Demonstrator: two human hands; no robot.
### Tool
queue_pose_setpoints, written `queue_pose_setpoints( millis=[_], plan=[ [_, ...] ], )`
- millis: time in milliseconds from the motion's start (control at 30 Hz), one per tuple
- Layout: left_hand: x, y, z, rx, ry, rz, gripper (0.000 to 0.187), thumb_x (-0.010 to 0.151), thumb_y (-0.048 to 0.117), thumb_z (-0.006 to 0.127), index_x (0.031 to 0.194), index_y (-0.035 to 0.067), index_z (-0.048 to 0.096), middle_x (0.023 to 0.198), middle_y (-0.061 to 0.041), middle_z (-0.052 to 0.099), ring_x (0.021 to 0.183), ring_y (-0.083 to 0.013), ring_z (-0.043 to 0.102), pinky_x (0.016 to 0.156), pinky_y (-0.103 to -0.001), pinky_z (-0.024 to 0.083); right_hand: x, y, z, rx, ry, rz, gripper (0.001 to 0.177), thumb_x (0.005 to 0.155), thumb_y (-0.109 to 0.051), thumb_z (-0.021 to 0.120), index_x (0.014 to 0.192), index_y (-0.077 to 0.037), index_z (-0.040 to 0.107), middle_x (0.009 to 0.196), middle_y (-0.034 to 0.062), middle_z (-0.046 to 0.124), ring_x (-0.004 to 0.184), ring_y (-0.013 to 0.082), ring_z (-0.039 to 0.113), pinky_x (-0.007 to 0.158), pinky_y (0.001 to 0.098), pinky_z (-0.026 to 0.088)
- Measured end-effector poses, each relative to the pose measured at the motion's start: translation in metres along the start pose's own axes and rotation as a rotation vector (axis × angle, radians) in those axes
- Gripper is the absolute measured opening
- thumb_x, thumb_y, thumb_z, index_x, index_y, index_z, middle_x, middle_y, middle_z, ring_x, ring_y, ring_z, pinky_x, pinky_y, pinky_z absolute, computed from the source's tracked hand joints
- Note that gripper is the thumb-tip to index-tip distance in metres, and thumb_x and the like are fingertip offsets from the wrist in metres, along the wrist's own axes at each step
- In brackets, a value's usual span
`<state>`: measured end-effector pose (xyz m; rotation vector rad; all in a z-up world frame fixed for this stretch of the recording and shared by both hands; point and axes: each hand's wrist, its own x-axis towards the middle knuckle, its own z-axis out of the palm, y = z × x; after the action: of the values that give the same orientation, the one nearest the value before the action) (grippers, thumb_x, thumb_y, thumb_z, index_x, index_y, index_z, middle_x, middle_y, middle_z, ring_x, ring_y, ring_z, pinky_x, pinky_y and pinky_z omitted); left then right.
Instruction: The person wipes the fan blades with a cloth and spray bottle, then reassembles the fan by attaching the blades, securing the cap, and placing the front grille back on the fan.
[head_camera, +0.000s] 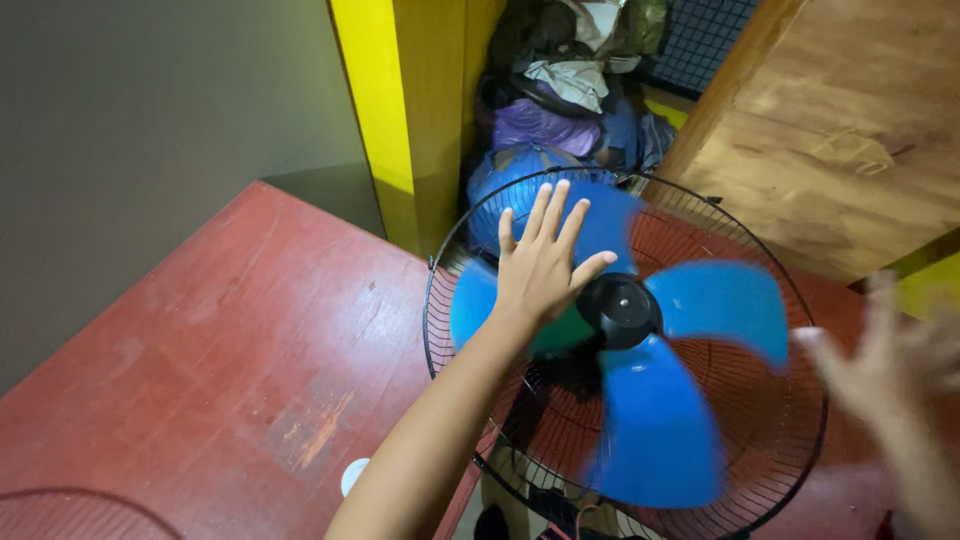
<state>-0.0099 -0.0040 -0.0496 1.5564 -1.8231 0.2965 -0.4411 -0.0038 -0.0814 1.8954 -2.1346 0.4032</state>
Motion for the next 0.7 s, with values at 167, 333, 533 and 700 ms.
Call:
queue_pose_setpoints(
  millis=[167, 333, 533, 700],
  plan=[
    [-0.007, -0.002, 0.007, -0.027, -0.074, -0.031, 0.08, 0.094, 0.073, 0.044, 0.147, 0.015, 0.055, 0.163, -0.013, 0.04, 0.154, -0.0274, 0.031, 0.121, -0.061, 0.014, -0.09, -0.146, -0.035, 0.331, -0.244, -0.439, 0.124, 0.057, -0.07, 0.077, 0.162, -0.028, 0.025, 0.165, 0.023, 0.013, 0.149, 0.0461, 0.01, 0.106, 0.0738, 0.014],
    [-0.014, -0.009, 0.011, 0.018, -0.058, -0.028, 0.081, 0.094, 0.075, 0.043, 0.146, 0.015, 0.057, 0.161, -0.014, 0.043, 0.153, -0.0278, 0.033, 0.121, -0.062, 0.015, -0.113, -0.192, -0.057, 0.327, -0.318, -0.593, 0.133, 0.054, -0.075, 0.08, 0.162, -0.028, 0.018, 0.168, 0.0227, 0.008, 0.149, 0.0432, 0.007, 0.107, 0.067, 0.015],
    [-0.018, -0.016, 0.006, 0.02, -0.08, -0.028, 0.081, 0.094, 0.075, 0.042, 0.146, 0.015, 0.056, 0.161, -0.015, 0.042, 0.151, -0.0284, 0.033, 0.119, -0.064, 0.014, -0.042, -0.128, -0.052, -0.175, -0.742, -0.374, 0.164, 0.046, -0.083, 0.091, 0.165, -0.037, -0.012, 0.17, 0.0191, -0.03, 0.15, 0.0405, -0.025, 0.107, 0.0732, -0.003],
    [-0.023, -0.019, -0.004, 0.037, -0.043, -0.017, 0.082, 0.094, 0.075, 0.042, 0.148, 0.015, 0.054, 0.162, -0.014, 0.04, 0.153, -0.0281, 0.032, 0.12, -0.063, 0.014, 0.007, -0.049, -0.074, -0.155, -0.141, 0.002, 0.131, 0.064, -0.066, 0.083, 0.165, -0.029, 0.008, 0.167, 0.0227, -0.005, 0.149, 0.048, -0.008, 0.104, 0.0779, 0.006]
  ],
)
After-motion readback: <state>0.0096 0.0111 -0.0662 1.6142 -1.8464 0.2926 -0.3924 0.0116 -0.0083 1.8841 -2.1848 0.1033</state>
